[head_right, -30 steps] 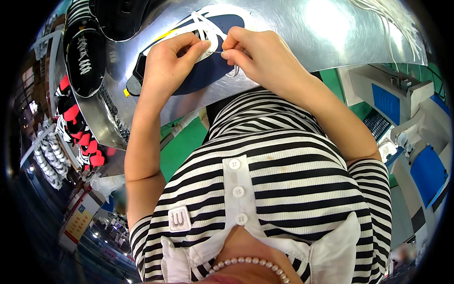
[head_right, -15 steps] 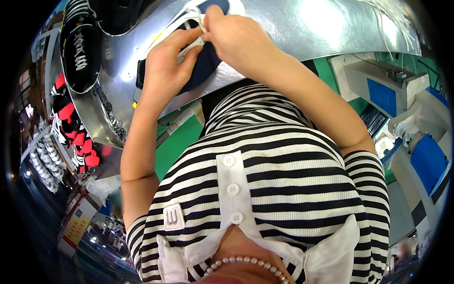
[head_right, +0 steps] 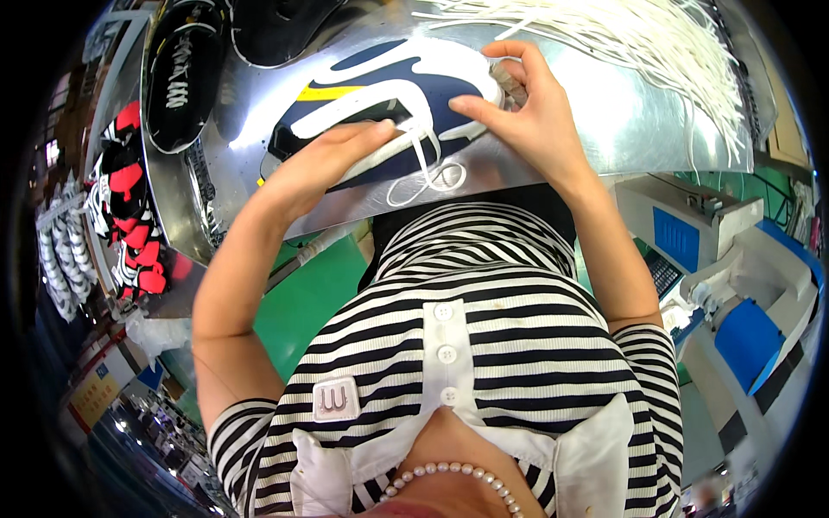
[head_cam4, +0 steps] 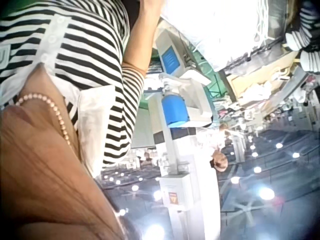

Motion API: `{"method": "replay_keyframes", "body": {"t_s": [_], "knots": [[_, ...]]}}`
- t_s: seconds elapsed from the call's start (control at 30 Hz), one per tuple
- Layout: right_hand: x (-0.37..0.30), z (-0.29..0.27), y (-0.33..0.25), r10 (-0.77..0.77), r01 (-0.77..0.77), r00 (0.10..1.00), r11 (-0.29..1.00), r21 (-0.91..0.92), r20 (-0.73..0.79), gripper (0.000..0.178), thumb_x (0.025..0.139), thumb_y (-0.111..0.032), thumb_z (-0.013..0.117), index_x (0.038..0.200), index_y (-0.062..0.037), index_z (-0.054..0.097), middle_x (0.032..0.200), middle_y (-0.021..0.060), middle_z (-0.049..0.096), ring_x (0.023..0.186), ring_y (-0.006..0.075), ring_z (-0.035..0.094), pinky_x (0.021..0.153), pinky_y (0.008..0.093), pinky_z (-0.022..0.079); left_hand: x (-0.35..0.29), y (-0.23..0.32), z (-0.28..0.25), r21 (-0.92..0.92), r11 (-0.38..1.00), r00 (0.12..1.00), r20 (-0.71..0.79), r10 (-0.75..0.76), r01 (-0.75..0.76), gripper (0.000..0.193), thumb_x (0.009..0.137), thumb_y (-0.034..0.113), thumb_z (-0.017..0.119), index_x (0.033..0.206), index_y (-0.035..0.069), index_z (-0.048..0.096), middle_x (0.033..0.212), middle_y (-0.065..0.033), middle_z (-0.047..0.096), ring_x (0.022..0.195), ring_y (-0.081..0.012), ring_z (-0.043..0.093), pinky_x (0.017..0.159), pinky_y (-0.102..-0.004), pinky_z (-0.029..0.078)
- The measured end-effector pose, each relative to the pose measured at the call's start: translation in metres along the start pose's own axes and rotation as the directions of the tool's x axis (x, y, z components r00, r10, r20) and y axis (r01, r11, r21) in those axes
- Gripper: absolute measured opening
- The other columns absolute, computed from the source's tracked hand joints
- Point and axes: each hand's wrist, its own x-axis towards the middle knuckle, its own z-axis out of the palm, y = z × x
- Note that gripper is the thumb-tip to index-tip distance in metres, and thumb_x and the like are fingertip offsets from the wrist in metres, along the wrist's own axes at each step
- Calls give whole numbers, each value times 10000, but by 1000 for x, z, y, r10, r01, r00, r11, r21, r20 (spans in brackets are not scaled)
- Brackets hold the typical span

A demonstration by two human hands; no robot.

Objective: The person laces two blue and white sneakers by hand. The person threads white laces through the eyelets of the first shoe, adjusts the tension, and then picks up the second shoe to repeat the process.

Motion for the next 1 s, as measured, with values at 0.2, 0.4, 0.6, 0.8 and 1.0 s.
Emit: {"method": "replay_keyframes", "body": {"t_s": [0.2, 0.4, 0.6, 0.8, 1.0], "knots": [[0, 7, 0, 23, -24, 1000, 1000, 16, 15, 605, 756, -213, 849, 1228, -3, 536, 1039, 114, 665, 899, 163, 653, 800, 267, 523, 22, -5, -2, 54, 989, 988, -72, 139, -135, 209, 871, 240, 723, 948, 47, 729, 889, -20, 696, 822, -114, 612, 786, -249, 475], [-3, 3, 9, 200, -191, 978, 973, 133, -53, 557, 778, -245, 827, 1197, -3, 552, 985, 133, 678, 869, 154, 654, 752, 265, 526, 24, -20, 3, 563, 747, 717, -350, 603, -353, 199, 893, 178, 688, 977, 1, 722, 858, -33, 699, 777, -106, 609, 731, -251, 478], [-2, 6, 3, 147, -148, 989, 971, 189, 22, 535, 790, -247, 815, 1184, 6, 556, 950, 107, 684, 821, 132, 651, 705, 243, 519, 26, -12, 9, 236, 869, 824, -284, 490, -436, 164, 896, 142, 691, 975, 2, 724, 877, -30, 700, 752, -76, 587, 710, -227, 463], [-7, 0, 0, 170, -136, 983, 930, 343, -69, 547, 800, -225, 818, 1198, 26, 540, 962, 115, 670, 801, 132, 657, 678, 234, 534, 4, -15, -39, 918, 213, 174, -163, 971, -333, 90, 824, 106, 660, 903, 70, 685, 867, -125, 679, 819, -293, 599, 746, -385, 470], [-7, -20, 11, 189, -80, 967, 859, 505, -168, 468, 787, -140, 819, 1137, 5, 542, 971, 111, 647, 809, 150, 663, 683, 250, 560, -132, -128, -243, 629, 577, -57, -649, 759, 521, 263, 845, 284, 699, 935, 38, 721, 819, -134, 664, 826, -310, 578, 762, -440, 469]]}}
